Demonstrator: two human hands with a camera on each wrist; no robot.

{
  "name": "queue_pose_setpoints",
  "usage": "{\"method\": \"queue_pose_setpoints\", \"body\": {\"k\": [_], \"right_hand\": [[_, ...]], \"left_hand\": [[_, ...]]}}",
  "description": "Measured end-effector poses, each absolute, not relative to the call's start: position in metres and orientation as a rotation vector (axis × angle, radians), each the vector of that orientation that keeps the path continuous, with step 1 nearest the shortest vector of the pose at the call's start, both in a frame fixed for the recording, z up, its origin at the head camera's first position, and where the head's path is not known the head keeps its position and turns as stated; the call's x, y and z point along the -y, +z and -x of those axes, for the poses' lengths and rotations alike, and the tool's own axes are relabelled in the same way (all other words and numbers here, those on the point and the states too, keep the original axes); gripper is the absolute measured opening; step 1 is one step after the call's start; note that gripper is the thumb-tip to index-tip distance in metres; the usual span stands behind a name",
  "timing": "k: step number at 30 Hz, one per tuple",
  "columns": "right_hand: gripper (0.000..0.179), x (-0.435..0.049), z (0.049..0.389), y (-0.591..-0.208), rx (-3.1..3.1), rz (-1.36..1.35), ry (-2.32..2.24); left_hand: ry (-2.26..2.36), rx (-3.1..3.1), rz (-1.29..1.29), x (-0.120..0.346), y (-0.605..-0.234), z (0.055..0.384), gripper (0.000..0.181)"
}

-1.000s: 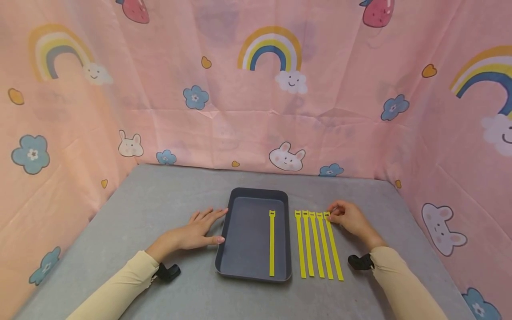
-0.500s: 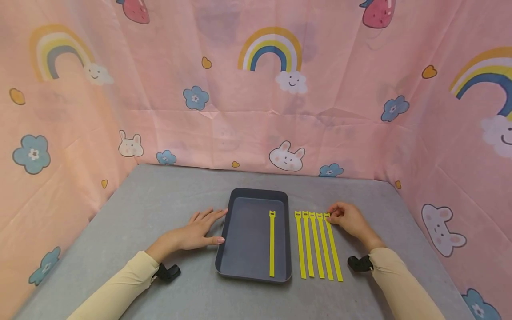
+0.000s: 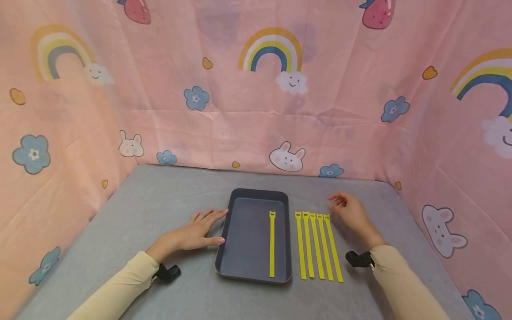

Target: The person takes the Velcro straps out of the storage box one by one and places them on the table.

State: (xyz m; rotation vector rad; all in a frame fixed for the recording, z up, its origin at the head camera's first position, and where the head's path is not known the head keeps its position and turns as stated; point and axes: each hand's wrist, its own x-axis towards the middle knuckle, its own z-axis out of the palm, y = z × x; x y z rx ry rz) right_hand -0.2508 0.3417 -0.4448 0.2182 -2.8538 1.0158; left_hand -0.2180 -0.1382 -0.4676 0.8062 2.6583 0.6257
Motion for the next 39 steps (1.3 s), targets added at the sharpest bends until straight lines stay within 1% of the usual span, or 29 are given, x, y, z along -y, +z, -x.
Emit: {"method": "queue_pose_setpoints", "body": {"k": [5, 10, 17, 24, 33, 39], "right_hand": [[0.029, -0.315, 0.244, -0.412, 2.758, -0.240, 1.088], [0.033, -0.278, 0.232, -0.400, 2.764, -0.210, 1.303], [0.044, -0.229, 0.214, -0.407, 2.793, -0.152, 1.738], [0.052, -0.192, 0.195, -0.412, 2.792, -0.096, 2.017], [0.073, -0.166, 0.181, -0.417, 2.742, 0.044, 2.316], [0.081, -0.161, 0.175, -0.422, 2.675, 0.108, 2.388]], "left_hand": [[0.634, -2.662, -0.800, 0.138, -0.467, 0.217, 0.088], [0.636, -2.663, -0.805, 0.137, -0.468, 0.218, 0.087], [0.637, -2.663, -0.803, 0.137, -0.468, 0.218, 0.087], [0.627, -2.667, -0.795, 0.137, -0.468, 0.217, 0.088], [0.623, -2.666, -0.802, 0.137, -0.468, 0.218, 0.088], [0.616, -2.671, -0.796, 0.137, -0.469, 0.218, 0.088]]}}
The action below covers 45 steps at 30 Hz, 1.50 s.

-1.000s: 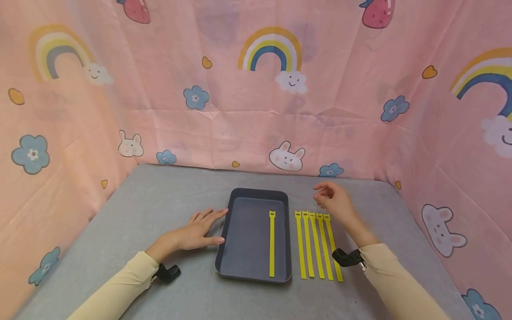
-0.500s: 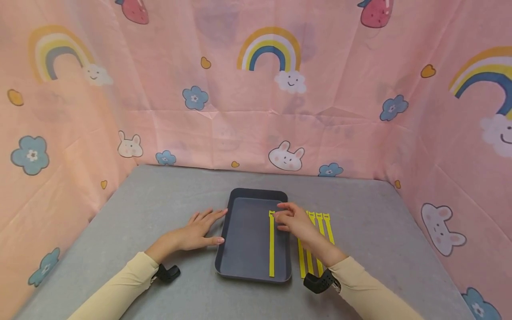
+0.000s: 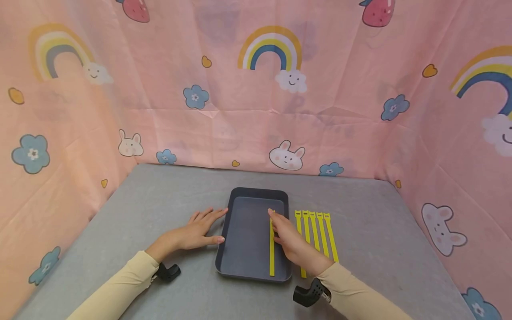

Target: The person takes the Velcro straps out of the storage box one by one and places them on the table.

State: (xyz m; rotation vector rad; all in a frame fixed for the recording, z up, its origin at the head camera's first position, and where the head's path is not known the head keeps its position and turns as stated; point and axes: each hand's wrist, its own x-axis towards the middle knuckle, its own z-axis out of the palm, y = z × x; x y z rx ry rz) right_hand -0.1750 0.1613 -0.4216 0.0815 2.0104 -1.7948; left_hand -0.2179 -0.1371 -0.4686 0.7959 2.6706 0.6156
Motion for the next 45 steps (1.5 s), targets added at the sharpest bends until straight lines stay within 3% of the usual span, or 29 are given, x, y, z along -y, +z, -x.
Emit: {"method": "queue_pose_setpoints", "body": {"k": [4, 18, 37, 45], "right_hand": [[0.087, -0.160, 0.172, -0.423, -1.999, -0.081, -1.834], [0.073, -0.142, 0.169, -0.425, -1.983, -0.085, -1.861], [0.072, -0.109, 0.178, -0.427, -1.955, -0.066, -1.923], [0.055, -0.123, 0.197, -0.404, -2.056, 0.055, -2.152]], "left_hand": [[0.619, -2.670, -0.799, 0.137, -0.468, 0.218, 0.088], [0.624, -2.665, -0.800, 0.137, -0.466, 0.218, 0.088], [0.613, -2.668, -0.787, 0.137, -0.467, 0.218, 0.088], [0.622, -2.669, -0.774, 0.136, -0.469, 0.218, 0.088]]}}
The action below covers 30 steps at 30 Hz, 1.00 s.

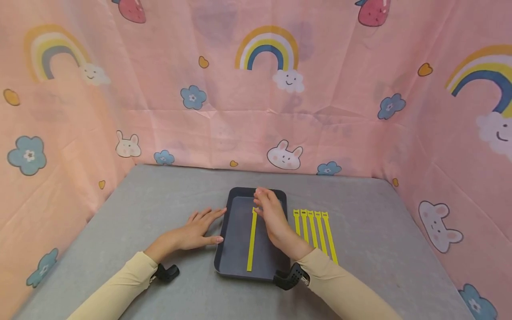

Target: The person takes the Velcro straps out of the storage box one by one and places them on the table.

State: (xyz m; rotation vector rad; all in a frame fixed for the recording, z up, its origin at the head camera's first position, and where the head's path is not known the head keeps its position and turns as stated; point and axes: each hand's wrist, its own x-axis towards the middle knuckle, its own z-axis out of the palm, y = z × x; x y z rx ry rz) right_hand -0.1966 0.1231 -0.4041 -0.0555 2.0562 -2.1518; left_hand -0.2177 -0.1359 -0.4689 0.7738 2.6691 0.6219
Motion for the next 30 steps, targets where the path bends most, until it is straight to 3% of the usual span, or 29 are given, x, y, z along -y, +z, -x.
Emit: {"method": "queue_pose_setpoints", "body": {"k": [13, 30], "right_hand": [[0.059, -0.137, 0.232, -0.441, -2.331, -0.034, -1.770], [0.043, -0.137, 0.253, -0.470, -2.836, 0.225, -1.341]], "left_hand": [[0.611, -2.675, -0.761, 0.137, -0.470, 0.218, 0.088], [0.624, -2.671, -0.766, 0.136, -0.469, 0.219, 0.087]]}}
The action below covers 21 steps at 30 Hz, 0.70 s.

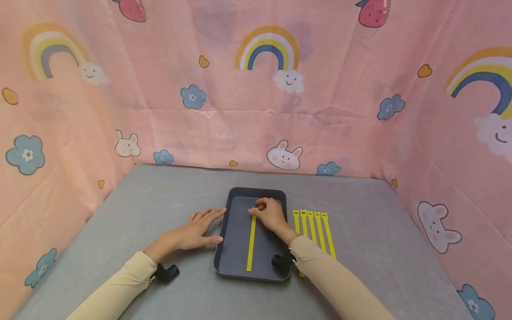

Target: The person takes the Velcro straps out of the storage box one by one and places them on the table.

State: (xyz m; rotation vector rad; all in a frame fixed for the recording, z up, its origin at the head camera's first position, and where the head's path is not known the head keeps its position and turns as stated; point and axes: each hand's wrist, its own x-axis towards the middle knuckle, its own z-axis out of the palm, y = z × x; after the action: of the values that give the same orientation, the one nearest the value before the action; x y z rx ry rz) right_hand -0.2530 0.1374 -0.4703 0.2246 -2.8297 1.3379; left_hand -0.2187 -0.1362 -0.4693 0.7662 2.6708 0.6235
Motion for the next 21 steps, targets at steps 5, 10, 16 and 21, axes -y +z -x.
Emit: {"method": "queue_pose_setpoints", "body": {"k": [5, 10, 16, 21], "right_hand": [[0.037, -0.1375, 0.2564, -0.4751, 2.805, -0.230, 1.284], [0.032, -0.1377, 0.2555, -0.4759, 2.794, -0.236, 1.256], [0.029, -0.1376, 0.2539, -0.4765, 2.781, -0.222, 1.238], [0.026, -0.1359, 0.2544, -0.4774, 2.780, -0.212, 1.197]], "left_hand": [[0.624, -2.673, -0.770, 0.1357, -0.4680, 0.2180, 0.088], [0.626, -2.673, -0.773, 0.1355, -0.4670, 0.2169, 0.088], [0.627, -2.675, -0.776, 0.1354, -0.4669, 0.2168, 0.088], [0.625, -2.675, -0.779, 0.1353, -0.4672, 0.2173, 0.088]]}}
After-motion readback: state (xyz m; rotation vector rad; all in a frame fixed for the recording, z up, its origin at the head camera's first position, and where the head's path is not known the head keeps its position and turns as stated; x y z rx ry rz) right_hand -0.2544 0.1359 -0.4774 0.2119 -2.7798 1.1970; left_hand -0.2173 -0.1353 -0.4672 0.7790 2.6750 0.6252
